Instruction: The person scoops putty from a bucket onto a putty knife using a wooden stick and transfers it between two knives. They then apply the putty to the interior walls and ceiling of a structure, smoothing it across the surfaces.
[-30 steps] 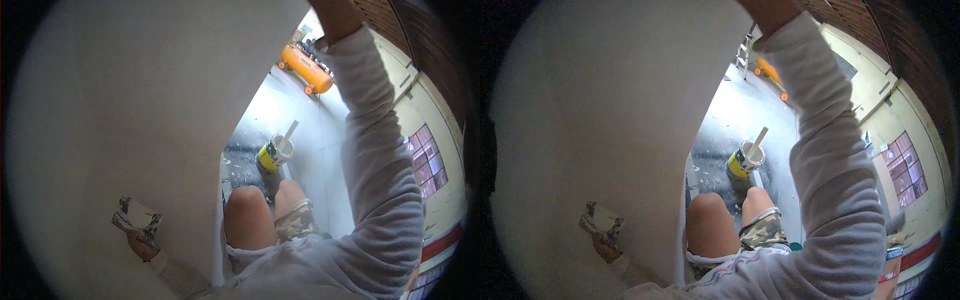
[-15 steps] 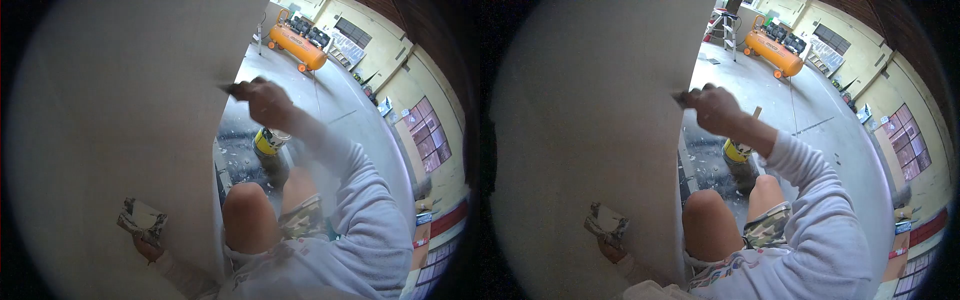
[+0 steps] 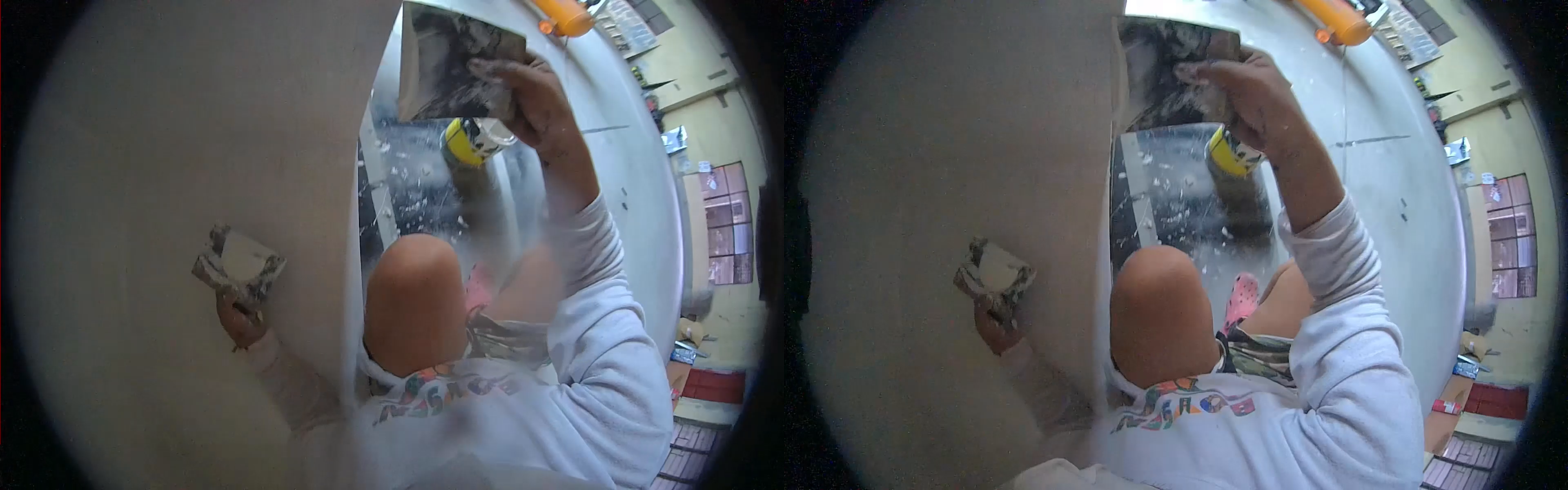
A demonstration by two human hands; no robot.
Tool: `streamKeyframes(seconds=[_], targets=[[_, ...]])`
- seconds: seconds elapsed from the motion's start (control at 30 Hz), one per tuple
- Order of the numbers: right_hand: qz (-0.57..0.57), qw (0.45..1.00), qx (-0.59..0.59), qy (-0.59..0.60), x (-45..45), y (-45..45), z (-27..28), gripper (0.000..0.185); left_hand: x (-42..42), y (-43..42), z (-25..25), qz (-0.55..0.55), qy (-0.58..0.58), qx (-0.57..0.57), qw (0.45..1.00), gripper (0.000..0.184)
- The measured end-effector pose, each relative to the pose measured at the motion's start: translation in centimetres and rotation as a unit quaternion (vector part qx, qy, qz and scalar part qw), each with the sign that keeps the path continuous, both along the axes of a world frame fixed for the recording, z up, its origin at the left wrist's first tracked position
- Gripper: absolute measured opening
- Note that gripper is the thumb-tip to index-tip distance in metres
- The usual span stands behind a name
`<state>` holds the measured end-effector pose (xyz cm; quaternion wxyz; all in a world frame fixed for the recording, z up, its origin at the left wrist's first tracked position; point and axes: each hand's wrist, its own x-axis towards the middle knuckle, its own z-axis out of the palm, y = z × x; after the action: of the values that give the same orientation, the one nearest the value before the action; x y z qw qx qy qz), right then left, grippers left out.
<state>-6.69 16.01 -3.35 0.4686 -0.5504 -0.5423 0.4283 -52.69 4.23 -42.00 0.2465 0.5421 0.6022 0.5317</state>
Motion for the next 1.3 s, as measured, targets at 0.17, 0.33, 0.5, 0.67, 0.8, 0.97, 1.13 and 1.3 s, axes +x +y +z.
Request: streamKeyframes(seconds=[0.17, 0.33, 0.5, 0.67, 0.8, 0.97, 1.13, 1.3], targets=[[-0.005, 0.984, -0.087, 0.158, -0.3, -1.8, -7.2, 0.032, 7.3, 2.0, 11.6, -0.071, 0.026, 0.006, 0.997, 0.037], [0.099, 0.957, 0.145, 0.233, -5.0, -2.0, -10.0, 0.027, 14.0, 4.7, 20.7, -0.243, -0.176, 0.137, 0.944, 0.04], [0.336, 0.916, 0.136, 0.171, -6.9, -2.5, -11.7, 0.048, 18.4, 4.4, 25.7, -0.158, -0.09, 0.06, 0.981, 0.041], [0.329, 0.833, 0.436, -0.087, -4.2, -1.7, -10.2, 0.053, 22.0, 3.6, 29.7, -0.205, -0.407, -0.007, 0.89, 0.036], [0.293, 0.863, 0.396, -0.114, -0.4, -0.6, -11.9, 0.058, 21.9, 3.2, 26.8, -0.113, -0.038, 0.161, 0.98, 0.039], [0.181, 0.972, 0.136, -0.056, 3.2, -1.5, -16.4, 0.054, 26.3, 2.3, 33.7, -0.181, -0.439, 0.064, 0.878, 0.046], [0.126, 0.978, -0.009, 0.165, 7.1, -0.4, -13.8, 0.033, 28.1, 2.2, 35.3, -0.102, -0.335, 0.045, 0.935, 0.062], [-0.016, 0.876, -0.06, 0.477, 10.0, -0.3, -9.8, 0.011, 31.2, 4.1, 36.5, -0.164, -0.284, 0.03, 0.944, 0.066]])
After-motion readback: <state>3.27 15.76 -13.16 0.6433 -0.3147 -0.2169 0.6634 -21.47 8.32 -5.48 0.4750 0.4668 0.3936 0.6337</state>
